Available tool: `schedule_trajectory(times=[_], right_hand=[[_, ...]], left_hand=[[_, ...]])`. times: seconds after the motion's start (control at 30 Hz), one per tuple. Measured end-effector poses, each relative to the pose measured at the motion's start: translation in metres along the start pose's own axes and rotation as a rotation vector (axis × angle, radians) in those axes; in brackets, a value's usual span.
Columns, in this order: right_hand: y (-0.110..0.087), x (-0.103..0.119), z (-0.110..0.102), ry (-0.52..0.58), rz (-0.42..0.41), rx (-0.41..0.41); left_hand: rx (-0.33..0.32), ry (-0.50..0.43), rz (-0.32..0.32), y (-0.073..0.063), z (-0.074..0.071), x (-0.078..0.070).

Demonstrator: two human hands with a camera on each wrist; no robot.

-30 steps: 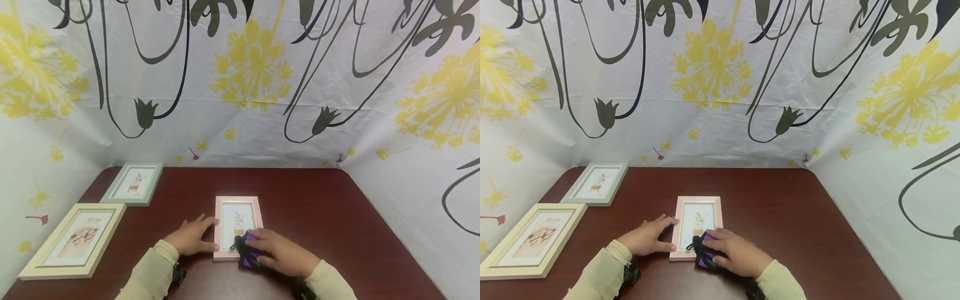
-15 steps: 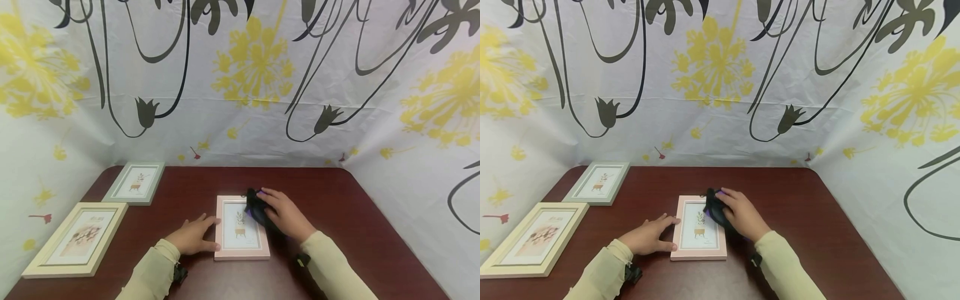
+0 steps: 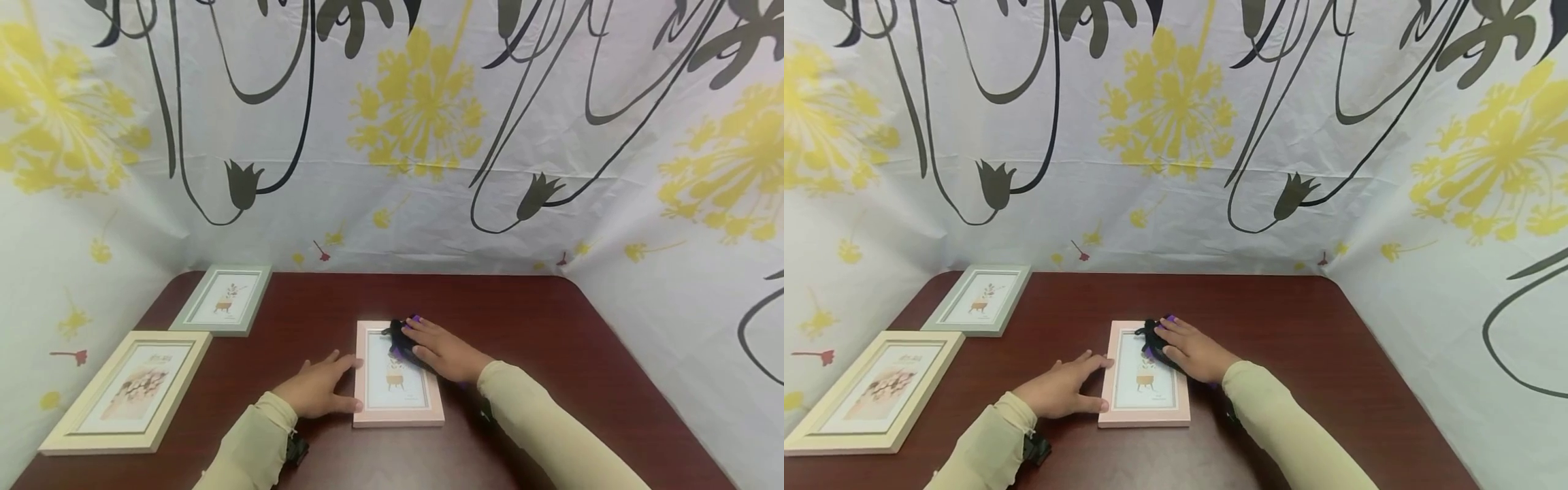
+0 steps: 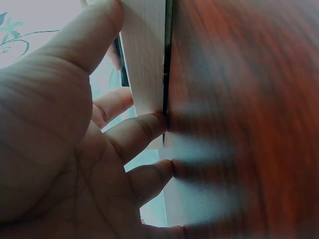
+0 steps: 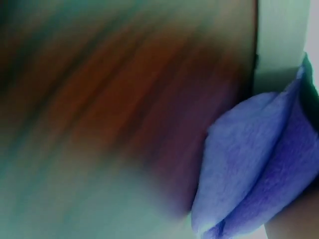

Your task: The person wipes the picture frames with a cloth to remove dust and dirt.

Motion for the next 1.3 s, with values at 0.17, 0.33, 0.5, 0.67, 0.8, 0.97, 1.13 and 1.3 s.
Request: schedule_trajectory(times=[0.17, 0.33, 0.5, 0.67, 0.8, 0.97, 1.13, 1.3], right_hand=[[0.003, 0.001, -0.002, -0.118, -0.017, -0.049], [0.011, 0.004, 0.000, -0.161, -0.006, -0.016], [0.019, 0.003, -0.003, -0.165, 0.005, -0.006], [0.027, 0.002, -0.004, -0.130, 0.011, 0.031], [0.035, 0.004, 0.002, -0.140, 0.017, 0.064], [0.046, 0.020, 0.009, -0.193, -0.021, 0.075], [0.057, 0.032, 0.013, -0.262, -0.062, 0.090], [0.063, 0.028, 0.018, -0.326, -0.114, 0.084]], left_hand=[[-0.001, -0.001, -0.008, -0.001, -0.001, -0.001], [0.008, 0.000, -0.014, -0.001, -0.002, -0.001], [0.025, 0.009, 0.005, 0.000, -0.001, -0.003], [0.034, 0.012, -0.004, 0.000, 0.000, -0.002], [0.037, 0.013, -0.010, -0.001, 0.002, 0.001], [0.041, 0.002, -0.002, -0.002, 0.001, 0.002], [0.049, -0.010, 0.010, -0.001, 0.001, 0.002], [0.044, -0.006, 0.010, 0.001, 0.001, 0.004]])
Point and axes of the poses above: each hand's wrist, its own y-axis towards the middle knuckle, its own z-axis out of the palm, x = y × z, the point moved 5 cm from there along y, towards the middle knuckle, and after that the axes turned 6 degrees about z, right-handed, at the moved point
